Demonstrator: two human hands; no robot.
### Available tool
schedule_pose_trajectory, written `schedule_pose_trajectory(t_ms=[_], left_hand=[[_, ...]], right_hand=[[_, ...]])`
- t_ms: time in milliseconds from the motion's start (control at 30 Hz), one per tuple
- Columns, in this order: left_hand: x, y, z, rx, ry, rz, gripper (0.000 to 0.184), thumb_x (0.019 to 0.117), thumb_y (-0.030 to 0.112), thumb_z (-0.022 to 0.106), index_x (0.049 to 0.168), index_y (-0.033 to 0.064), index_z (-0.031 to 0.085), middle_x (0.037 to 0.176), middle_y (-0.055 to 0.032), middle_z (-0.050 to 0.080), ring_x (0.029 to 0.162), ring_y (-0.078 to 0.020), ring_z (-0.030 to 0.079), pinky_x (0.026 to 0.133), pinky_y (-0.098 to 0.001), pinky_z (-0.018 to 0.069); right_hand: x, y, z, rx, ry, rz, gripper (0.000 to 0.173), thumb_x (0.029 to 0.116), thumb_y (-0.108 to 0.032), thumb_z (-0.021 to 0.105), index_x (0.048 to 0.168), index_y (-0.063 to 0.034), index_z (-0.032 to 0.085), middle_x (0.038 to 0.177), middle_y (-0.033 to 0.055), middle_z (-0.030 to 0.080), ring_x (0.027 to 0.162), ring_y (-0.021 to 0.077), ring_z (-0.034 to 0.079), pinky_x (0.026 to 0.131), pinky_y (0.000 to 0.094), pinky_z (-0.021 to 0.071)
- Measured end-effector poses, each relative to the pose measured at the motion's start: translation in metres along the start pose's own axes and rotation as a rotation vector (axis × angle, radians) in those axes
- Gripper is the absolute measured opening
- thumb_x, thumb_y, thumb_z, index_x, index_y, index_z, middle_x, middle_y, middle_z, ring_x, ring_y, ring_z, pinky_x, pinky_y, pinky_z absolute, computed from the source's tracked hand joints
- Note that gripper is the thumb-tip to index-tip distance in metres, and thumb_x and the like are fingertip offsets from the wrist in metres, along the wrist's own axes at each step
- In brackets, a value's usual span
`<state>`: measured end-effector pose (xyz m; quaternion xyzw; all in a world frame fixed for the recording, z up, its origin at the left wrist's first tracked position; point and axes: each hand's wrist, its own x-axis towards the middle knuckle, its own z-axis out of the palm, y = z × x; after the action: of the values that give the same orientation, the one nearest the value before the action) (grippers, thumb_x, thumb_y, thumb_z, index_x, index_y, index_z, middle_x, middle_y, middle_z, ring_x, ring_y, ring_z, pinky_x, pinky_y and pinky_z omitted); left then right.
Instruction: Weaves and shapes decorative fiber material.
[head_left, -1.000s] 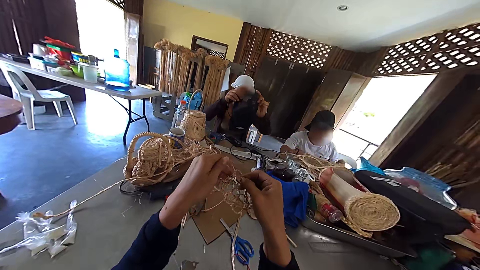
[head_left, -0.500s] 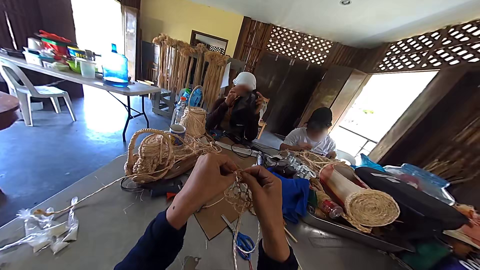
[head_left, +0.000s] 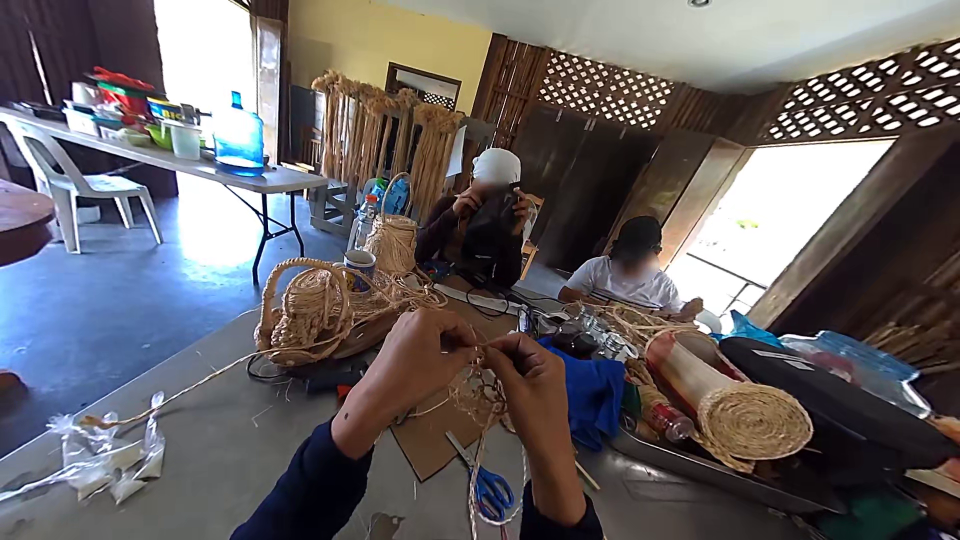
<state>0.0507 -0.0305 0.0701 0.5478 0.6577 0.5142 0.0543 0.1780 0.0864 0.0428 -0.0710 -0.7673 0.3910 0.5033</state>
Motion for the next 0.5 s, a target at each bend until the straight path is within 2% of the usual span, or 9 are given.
schedule_pose_trajectory(t_ms=[67, 133, 167, 233, 300, 367, 433, 500], left_hand=[[0.000, 0.001, 0.000, 0.019, -0.018, 0.000, 0.008, 0.0934, 0.011, 0.072, 0.099, 0.0062, 0.074, 0.088, -0.0003, 0.071, 0.079, -0.0050, 0.065, 0.075, -0.0252, 0.0546], [0.000, 0.000, 0.001, 0.026, -0.035, 0.004, 0.009, 0.0931, 0.009, 0.069, 0.100, 0.0051, 0.073, 0.088, -0.0013, 0.070, 0.079, -0.0049, 0.065, 0.075, -0.0245, 0.0546], [0.000, 0.000, 0.001, 0.023, -0.022, 0.005, 0.008, 0.0926, 0.009, 0.069, 0.098, 0.0050, 0.073, 0.087, -0.0009, 0.070, 0.078, -0.0042, 0.064, 0.074, -0.0236, 0.0540], [0.000, 0.000, 0.002, 0.015, 0.032, 0.005, 0.007, 0.0912, 0.010, 0.068, 0.093, 0.0062, 0.073, 0.083, 0.0015, 0.069, 0.073, -0.0017, 0.062, 0.069, -0.0216, 0.0520], [0.001, -0.001, 0.002, 0.011, 0.046, -0.004, 0.006, 0.0912, 0.011, 0.069, 0.093, 0.0064, 0.073, 0.082, 0.0020, 0.069, 0.072, -0.0013, 0.062, 0.069, -0.0212, 0.0521], [0.001, -0.002, 0.002, 0.014, 0.048, -0.013, 0.006, 0.0912, 0.010, 0.069, 0.094, 0.0061, 0.073, 0.082, 0.0017, 0.069, 0.072, -0.0013, 0.062, 0.069, -0.0211, 0.0522], [0.000, 0.000, 0.004, 0.010, 0.055, -0.017, 0.005, 0.0905, 0.009, 0.070, 0.093, 0.0057, 0.073, 0.080, 0.0020, 0.068, 0.070, -0.0008, 0.061, 0.067, -0.0202, 0.0513], [0.000, 0.002, 0.004, 0.010, 0.046, -0.022, 0.005, 0.0903, 0.009, 0.069, 0.092, 0.0058, 0.072, 0.080, 0.0026, 0.067, 0.070, -0.0003, 0.061, 0.066, -0.0198, 0.0507]], right_hand=[[0.000, -0.001, -0.002, 0.023, -0.021, 0.016, 0.008, 0.0913, -0.002, 0.063, 0.087, -0.0018, 0.070, 0.071, -0.0042, 0.067, 0.061, -0.0034, 0.060, 0.058, 0.0129, 0.0498], [-0.001, -0.004, -0.003, 0.051, -0.026, 0.050, 0.016, 0.0948, -0.003, 0.056, 0.086, -0.0030, 0.070, 0.069, -0.0064, 0.063, 0.059, -0.0046, 0.054, 0.055, 0.0127, 0.0440], [-0.001, -0.006, -0.004, 0.074, -0.030, 0.073, 0.022, 0.0961, -0.003, 0.050, 0.088, -0.0022, 0.070, 0.071, -0.0055, 0.064, 0.060, -0.0036, 0.055, 0.055, 0.0137, 0.0442], [0.000, -0.006, -0.013, 0.106, -0.073, 0.125, 0.030, 0.0981, -0.004, 0.041, 0.097, -0.0002, 0.071, 0.080, -0.0009, 0.071, 0.066, 0.0004, 0.063, 0.057, 0.0162, 0.0507], [0.002, -0.005, -0.022, 0.121, -0.126, 0.191, 0.032, 0.0982, -0.006, 0.040, 0.103, 0.0000, 0.072, 0.084, 0.0012, 0.072, 0.067, 0.0022, 0.064, 0.056, 0.0177, 0.0490], [0.002, -0.003, -0.027, 0.103, -0.168, 0.209, 0.027, 0.0978, -0.007, 0.047, 0.101, -0.0017, 0.073, 0.081, -0.0020, 0.070, 0.066, -0.0007, 0.061, 0.056, 0.0158, 0.0466], [0.002, -0.006, -0.028, 0.047, -0.191, 0.202, 0.015, 0.0925, -0.008, 0.061, 0.099, -0.0031, 0.074, 0.080, -0.0033, 0.070, 0.067, -0.0011, 0.062, 0.059, 0.0156, 0.0495], [0.002, -0.006, -0.027, 0.016, -0.180, 0.185, 0.010, 0.0879, -0.007, 0.068, 0.094, -0.0034, 0.075, 0.076, -0.0040, 0.070, 0.064, -0.0016, 0.061, 0.059, 0.0154, 0.0504]])
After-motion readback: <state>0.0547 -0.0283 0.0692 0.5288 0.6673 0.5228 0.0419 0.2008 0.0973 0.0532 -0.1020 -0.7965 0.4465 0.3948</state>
